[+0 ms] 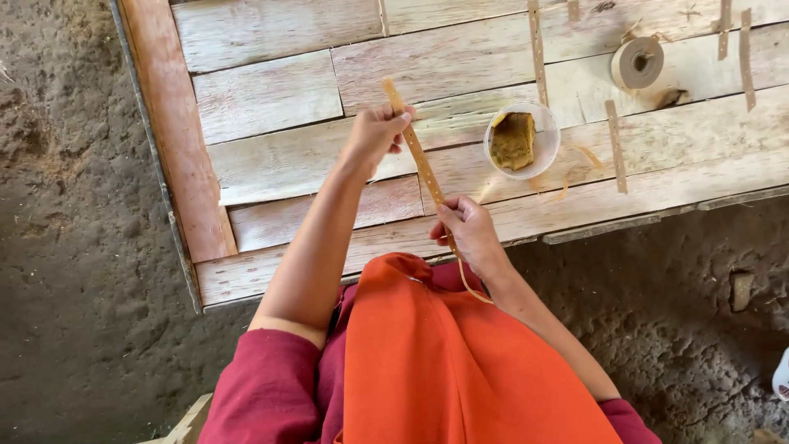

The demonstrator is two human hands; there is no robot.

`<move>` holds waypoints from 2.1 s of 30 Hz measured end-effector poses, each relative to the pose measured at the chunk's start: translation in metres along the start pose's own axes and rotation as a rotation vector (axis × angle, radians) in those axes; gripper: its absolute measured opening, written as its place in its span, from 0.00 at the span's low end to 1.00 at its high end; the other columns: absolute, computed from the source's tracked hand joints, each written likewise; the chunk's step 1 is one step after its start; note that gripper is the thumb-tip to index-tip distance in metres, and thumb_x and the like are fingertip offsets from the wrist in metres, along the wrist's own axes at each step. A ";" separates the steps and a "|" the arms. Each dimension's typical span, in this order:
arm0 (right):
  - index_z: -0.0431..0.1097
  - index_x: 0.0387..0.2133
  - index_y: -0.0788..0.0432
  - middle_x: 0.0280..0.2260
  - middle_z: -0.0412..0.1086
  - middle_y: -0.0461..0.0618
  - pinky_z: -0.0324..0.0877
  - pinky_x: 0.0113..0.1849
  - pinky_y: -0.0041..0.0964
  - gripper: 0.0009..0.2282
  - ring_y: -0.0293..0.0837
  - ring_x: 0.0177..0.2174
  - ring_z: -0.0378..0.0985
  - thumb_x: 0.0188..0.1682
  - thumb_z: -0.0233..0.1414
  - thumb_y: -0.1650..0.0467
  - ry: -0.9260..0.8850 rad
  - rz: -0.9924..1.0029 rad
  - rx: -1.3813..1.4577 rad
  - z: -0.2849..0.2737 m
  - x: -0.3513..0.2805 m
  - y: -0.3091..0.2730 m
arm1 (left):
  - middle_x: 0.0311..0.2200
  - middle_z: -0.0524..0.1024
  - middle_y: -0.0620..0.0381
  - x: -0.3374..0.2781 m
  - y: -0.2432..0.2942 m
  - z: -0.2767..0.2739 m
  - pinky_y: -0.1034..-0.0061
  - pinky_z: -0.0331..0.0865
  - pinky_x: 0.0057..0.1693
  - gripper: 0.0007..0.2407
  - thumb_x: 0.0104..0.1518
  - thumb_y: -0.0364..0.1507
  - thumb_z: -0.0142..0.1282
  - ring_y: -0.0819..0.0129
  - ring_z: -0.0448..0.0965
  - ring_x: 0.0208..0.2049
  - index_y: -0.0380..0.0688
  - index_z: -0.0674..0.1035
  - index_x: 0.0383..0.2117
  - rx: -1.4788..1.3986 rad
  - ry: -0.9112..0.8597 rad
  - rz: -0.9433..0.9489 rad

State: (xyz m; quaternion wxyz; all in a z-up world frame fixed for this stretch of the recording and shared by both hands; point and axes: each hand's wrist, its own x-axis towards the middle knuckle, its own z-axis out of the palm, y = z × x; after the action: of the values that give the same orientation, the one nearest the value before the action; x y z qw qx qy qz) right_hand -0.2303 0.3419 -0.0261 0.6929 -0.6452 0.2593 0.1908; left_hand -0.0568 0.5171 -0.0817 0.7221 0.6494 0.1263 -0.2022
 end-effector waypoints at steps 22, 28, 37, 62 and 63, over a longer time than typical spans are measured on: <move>0.67 0.35 0.60 0.24 0.77 0.55 0.74 0.26 0.34 0.06 0.43 0.23 0.79 0.57 0.50 0.69 0.016 0.251 -0.097 0.028 0.013 -0.008 | 0.38 0.68 0.71 0.044 0.013 0.005 0.59 0.49 0.47 0.03 0.51 0.40 0.61 0.61 0.60 0.47 0.63 0.82 0.25 0.954 0.301 0.235; 0.67 0.34 0.59 0.23 0.77 0.55 0.72 0.26 0.34 0.06 0.43 0.22 0.78 0.57 0.50 0.69 0.029 0.263 -0.109 0.030 0.014 -0.011 | 0.40 0.65 0.71 0.039 0.026 0.009 0.59 0.49 0.50 0.03 0.51 0.38 0.63 0.63 0.59 0.48 0.65 0.80 0.23 0.986 0.265 0.146; 0.68 0.30 0.59 0.24 0.78 0.55 0.74 0.29 0.33 0.08 0.42 0.24 0.78 0.58 0.50 0.68 0.039 0.282 -0.185 0.039 0.002 -0.040 | 0.43 0.64 0.62 0.035 0.068 0.013 0.65 0.59 0.51 0.10 0.53 0.30 0.59 0.62 0.58 0.52 0.57 0.68 0.33 0.957 0.184 -0.088; 0.67 0.35 0.61 0.27 0.76 0.58 0.77 0.31 0.35 0.07 0.46 0.29 0.82 0.58 0.48 0.68 0.029 0.315 -0.124 0.032 0.000 -0.025 | 0.73 0.40 0.76 -0.033 0.008 0.010 0.35 0.09 0.63 0.26 0.71 0.46 0.37 0.50 0.12 0.66 0.60 0.50 0.73 1.354 -0.088 0.335; 0.66 0.33 0.61 0.27 0.76 0.58 0.76 0.30 0.34 0.08 0.45 0.28 0.81 0.59 0.47 0.69 0.021 0.317 -0.137 0.030 0.000 -0.023 | 0.73 0.38 0.76 -0.034 0.013 0.011 0.33 0.10 0.63 0.26 0.71 0.46 0.36 0.50 0.11 0.66 0.60 0.49 0.73 1.359 -0.113 0.282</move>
State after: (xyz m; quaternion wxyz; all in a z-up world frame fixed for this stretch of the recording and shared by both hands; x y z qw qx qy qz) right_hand -0.2135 0.3699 -0.0066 0.6058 -0.6437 0.3515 0.3084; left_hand -0.0820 0.5117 -0.0533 0.1806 0.9560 -0.1517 -0.1744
